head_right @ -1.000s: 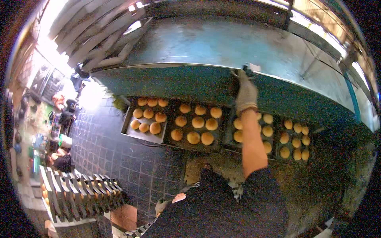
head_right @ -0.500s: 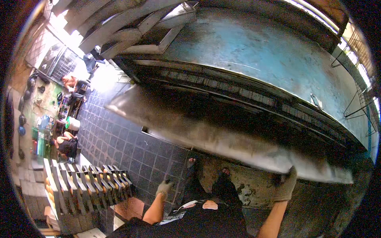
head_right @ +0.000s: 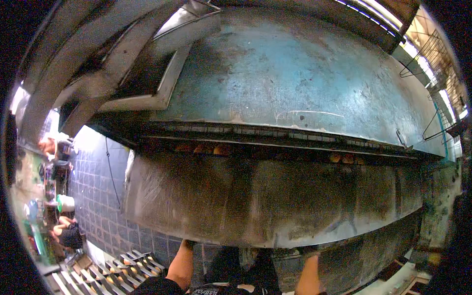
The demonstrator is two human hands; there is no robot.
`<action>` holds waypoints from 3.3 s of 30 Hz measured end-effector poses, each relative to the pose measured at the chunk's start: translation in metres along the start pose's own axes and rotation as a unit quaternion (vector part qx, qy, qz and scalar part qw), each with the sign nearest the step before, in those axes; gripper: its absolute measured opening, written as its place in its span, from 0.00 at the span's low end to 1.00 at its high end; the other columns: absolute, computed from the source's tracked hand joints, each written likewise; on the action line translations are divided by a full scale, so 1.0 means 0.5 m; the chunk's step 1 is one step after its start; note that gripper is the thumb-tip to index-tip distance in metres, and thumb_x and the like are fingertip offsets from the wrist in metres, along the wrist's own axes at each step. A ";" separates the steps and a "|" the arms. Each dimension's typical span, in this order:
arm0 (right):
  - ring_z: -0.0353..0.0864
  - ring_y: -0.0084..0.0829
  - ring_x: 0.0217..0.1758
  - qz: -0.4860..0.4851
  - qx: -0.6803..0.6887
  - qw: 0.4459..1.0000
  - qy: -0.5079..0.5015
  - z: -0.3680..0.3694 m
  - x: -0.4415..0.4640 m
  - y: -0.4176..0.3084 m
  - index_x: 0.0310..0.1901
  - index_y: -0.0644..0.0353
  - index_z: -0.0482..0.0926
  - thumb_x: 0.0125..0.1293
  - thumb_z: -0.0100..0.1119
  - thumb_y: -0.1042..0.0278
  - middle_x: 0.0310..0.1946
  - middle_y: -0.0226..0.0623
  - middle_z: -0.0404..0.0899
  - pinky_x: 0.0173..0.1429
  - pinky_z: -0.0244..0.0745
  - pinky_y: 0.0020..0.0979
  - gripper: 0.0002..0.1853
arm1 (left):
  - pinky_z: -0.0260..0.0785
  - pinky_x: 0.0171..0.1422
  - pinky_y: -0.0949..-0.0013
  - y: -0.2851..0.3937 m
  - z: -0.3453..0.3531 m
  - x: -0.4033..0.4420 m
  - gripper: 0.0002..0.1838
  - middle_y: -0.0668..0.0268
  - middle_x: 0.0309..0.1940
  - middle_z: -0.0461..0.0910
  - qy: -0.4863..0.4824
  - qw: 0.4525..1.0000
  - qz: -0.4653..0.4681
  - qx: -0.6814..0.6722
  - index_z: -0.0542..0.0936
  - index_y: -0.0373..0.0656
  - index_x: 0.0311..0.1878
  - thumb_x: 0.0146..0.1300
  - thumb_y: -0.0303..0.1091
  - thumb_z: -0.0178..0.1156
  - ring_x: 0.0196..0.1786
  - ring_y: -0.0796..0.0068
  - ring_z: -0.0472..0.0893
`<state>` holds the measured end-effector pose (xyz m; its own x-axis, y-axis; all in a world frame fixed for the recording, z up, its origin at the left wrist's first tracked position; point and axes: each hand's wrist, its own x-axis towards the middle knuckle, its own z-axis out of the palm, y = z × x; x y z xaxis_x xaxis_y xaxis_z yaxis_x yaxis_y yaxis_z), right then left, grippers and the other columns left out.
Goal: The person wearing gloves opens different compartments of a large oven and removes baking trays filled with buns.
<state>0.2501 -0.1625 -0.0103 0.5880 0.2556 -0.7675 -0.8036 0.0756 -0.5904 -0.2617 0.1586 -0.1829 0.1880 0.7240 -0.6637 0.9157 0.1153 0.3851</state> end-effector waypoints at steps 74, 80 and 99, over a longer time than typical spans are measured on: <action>0.73 0.42 0.88 -0.203 -0.230 0.944 -0.124 0.602 0.209 -0.316 0.85 0.56 0.79 0.89 0.58 0.53 0.86 0.44 0.76 0.94 0.62 0.47 0.30 | 0.77 0.75 0.51 0.507 -0.543 0.162 0.33 0.61 0.71 0.87 0.032 0.763 0.240 -0.599 0.87 0.40 0.76 0.83 0.58 0.67 0.68 0.56 0.84; 0.86 0.37 0.73 -0.608 -0.659 0.426 -0.121 0.642 0.520 -0.333 0.79 0.61 0.84 0.90 0.60 0.48 0.74 0.39 0.89 0.85 0.75 0.40 0.30 | 0.77 0.78 0.53 0.659 -0.649 0.256 0.31 0.63 0.77 0.85 0.054 0.794 0.359 -0.489 0.84 0.48 0.81 0.85 0.55 0.65 0.73 0.54 0.82; 0.83 0.44 0.77 -0.366 -0.405 0.813 -0.203 0.743 0.038 -0.490 0.77 0.57 0.83 0.88 0.58 0.55 0.76 0.38 0.85 0.83 0.77 0.47 0.25 | 0.70 0.90 0.43 0.856 -0.764 0.021 0.29 0.59 0.85 0.79 -0.066 0.583 0.206 -0.783 0.78 0.49 0.86 0.90 0.47 0.51 0.84 0.54 0.77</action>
<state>0.4236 0.1817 0.2127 0.6695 0.7378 -0.0868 0.1701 -0.2659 -0.9489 -0.0034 0.4755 0.2201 0.3983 0.8623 -0.3127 -0.6441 0.5056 0.5740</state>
